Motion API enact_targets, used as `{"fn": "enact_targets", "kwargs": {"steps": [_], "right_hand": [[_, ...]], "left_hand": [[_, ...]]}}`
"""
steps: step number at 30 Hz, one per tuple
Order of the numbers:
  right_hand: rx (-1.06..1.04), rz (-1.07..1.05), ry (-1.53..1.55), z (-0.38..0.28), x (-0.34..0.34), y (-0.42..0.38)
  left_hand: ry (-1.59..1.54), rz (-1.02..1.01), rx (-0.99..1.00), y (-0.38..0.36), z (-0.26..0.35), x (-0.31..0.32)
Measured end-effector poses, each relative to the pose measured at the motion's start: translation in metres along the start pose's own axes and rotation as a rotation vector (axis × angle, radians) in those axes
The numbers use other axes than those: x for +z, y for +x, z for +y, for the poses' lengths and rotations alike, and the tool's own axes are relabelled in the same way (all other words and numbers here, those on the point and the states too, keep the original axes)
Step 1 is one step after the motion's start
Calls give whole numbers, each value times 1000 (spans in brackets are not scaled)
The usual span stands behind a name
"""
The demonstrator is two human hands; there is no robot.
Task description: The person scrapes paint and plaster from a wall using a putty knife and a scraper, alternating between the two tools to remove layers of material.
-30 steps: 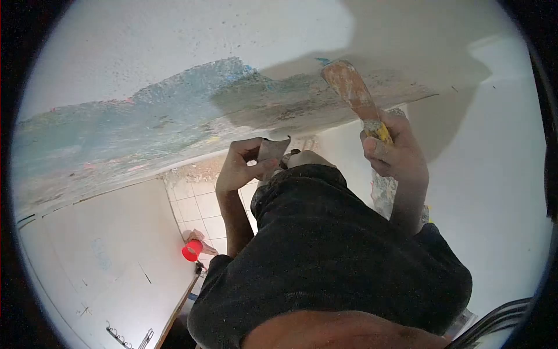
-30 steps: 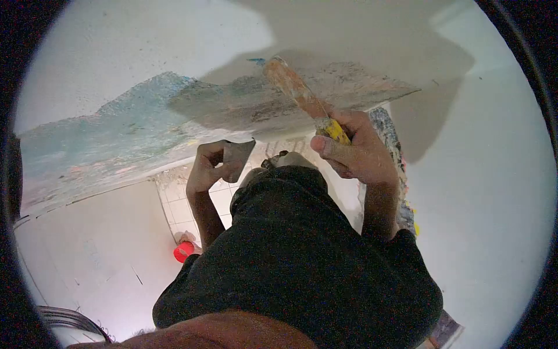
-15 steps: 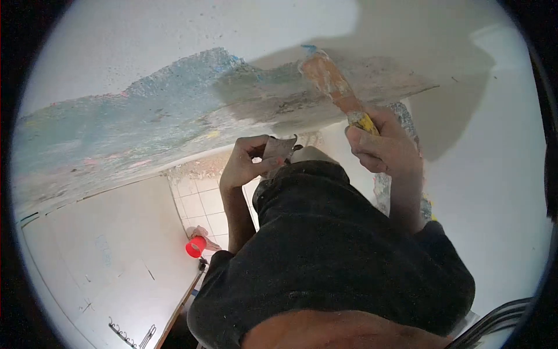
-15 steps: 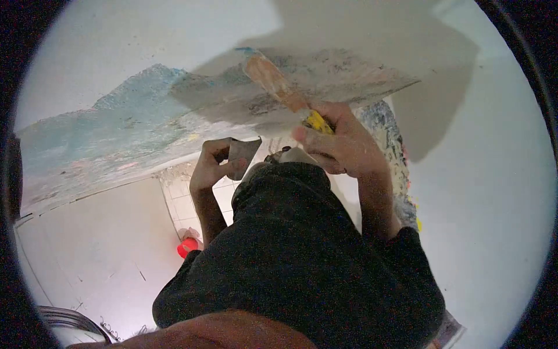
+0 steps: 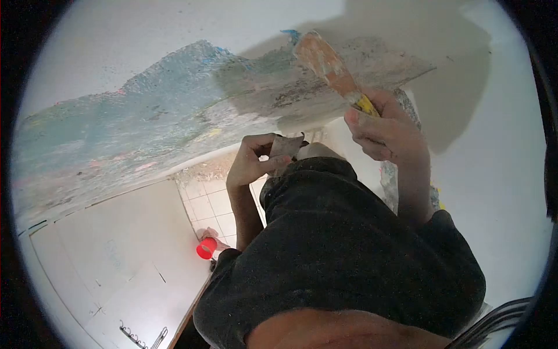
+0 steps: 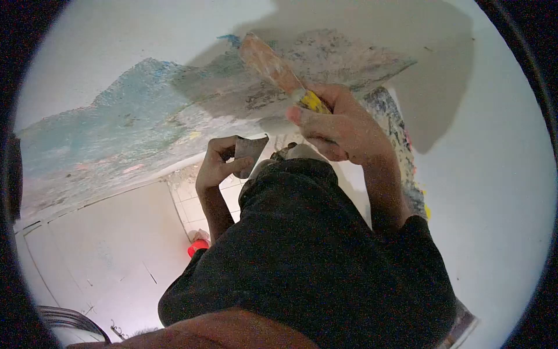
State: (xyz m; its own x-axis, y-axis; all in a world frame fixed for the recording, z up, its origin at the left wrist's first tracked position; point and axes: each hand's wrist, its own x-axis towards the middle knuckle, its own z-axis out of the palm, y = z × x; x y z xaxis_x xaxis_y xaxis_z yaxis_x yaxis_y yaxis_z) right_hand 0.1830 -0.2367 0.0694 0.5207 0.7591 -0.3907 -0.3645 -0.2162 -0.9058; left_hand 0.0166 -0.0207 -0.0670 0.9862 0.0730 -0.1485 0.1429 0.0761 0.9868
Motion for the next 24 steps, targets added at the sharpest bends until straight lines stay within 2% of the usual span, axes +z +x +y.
{"fn": "enact_targets", "kwargs": {"steps": [3,6,9,13,16,19,22,24], "right_hand": [[-70,18,-184,7,-4,-2],[-230,-7,-235,9,-5,-5],[-112,-26,-17,11,2,-6],[-121,23,112,12,27,-6],[-80,44,199,11,43,-9],[-144,65,214,15,55,-11],[-214,102,57,16,65,-9],[-295,198,-68,27,59,-9]], "left_hand": [[-9,25,-23,-4,1,6],[-28,60,-19,-5,7,3],[-21,76,-19,-9,4,1],[-13,75,75,-12,-6,-3],[5,65,77,-15,-12,-8],[-24,75,47,-14,-8,-4],[-28,76,71,-11,-11,-2],[-16,56,42,-12,-12,-6]]}}
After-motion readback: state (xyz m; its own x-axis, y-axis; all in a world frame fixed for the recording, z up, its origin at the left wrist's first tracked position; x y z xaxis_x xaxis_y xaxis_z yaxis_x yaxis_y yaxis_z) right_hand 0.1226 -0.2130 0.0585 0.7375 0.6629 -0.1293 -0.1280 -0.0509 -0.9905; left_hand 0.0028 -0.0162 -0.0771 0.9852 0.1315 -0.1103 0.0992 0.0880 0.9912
